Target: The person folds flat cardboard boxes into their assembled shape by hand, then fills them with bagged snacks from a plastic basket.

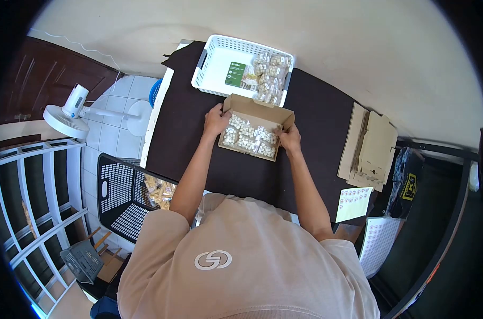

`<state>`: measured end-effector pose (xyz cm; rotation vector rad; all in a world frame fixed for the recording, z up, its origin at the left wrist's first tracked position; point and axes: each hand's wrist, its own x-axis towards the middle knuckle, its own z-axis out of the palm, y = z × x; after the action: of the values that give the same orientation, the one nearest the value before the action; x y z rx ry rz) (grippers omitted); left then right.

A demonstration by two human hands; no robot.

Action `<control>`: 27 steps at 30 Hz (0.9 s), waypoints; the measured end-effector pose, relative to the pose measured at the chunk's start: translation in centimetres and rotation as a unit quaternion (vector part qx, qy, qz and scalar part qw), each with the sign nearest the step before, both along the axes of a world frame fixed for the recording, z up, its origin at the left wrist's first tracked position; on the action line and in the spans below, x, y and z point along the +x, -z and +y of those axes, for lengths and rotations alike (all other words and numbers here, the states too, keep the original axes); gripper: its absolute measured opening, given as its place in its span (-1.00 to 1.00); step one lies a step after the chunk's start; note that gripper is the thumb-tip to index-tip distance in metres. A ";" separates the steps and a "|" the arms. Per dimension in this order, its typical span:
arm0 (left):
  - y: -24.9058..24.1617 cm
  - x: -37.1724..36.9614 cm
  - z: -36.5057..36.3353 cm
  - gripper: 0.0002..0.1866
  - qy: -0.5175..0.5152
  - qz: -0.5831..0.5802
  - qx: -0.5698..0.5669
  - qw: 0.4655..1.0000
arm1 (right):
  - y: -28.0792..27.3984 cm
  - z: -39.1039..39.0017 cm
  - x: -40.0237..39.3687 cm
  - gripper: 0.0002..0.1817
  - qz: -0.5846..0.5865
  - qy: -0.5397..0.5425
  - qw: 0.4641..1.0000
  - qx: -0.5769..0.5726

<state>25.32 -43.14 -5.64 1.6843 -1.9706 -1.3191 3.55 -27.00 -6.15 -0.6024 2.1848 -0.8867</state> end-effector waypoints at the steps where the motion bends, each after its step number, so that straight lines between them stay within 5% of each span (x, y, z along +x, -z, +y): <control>1: -0.4 0.0 0.1 -0.64 -0.025 0.034 0.022 0.999 | -0.5 -0.2 0.2 -0.50 -0.029 0.017 0.999 -0.011; 7: -0.7 -0.6 1.2 -0.60 -0.045 0.030 0.021 0.998 | -2.4 -0.5 0.5 -0.64 -0.119 0.099 0.988 0.004; 11: -0.3 -2.2 1.9 -0.53 -0.044 -0.089 -0.053 0.994 | 0.9 -0.3 -0.1 -0.62 -0.062 0.082 0.995 0.017; 15: 1.1 -1.7 1.6 -0.51 -0.033 -0.065 -0.035 0.997 | 0.8 -0.2 0.1 -0.64 -0.040 0.069 0.997 0.005; 20: -0.7 -0.2 2.5 -0.77 -0.006 0.041 -0.109 0.993 | 0.0 0.4 0.5 -0.67 -0.004 0.051 0.999 0.001; 25: -2.9 0.7 3.2 -0.88 0.009 0.042 -0.155 0.987 | -0.6 0.7 1.2 -0.73 0.196 -0.008 0.980 -0.006; 27: -3.5 0.8 3.2 -0.89 0.020 0.046 -0.148 0.988 | -1.3 0.7 1.7 -0.73 0.147 0.014 0.989 -0.015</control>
<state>26.14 -39.90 -2.11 1.4277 -2.0377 -1.0328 5.29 -26.32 -4.84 -0.7607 2.4513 -0.8930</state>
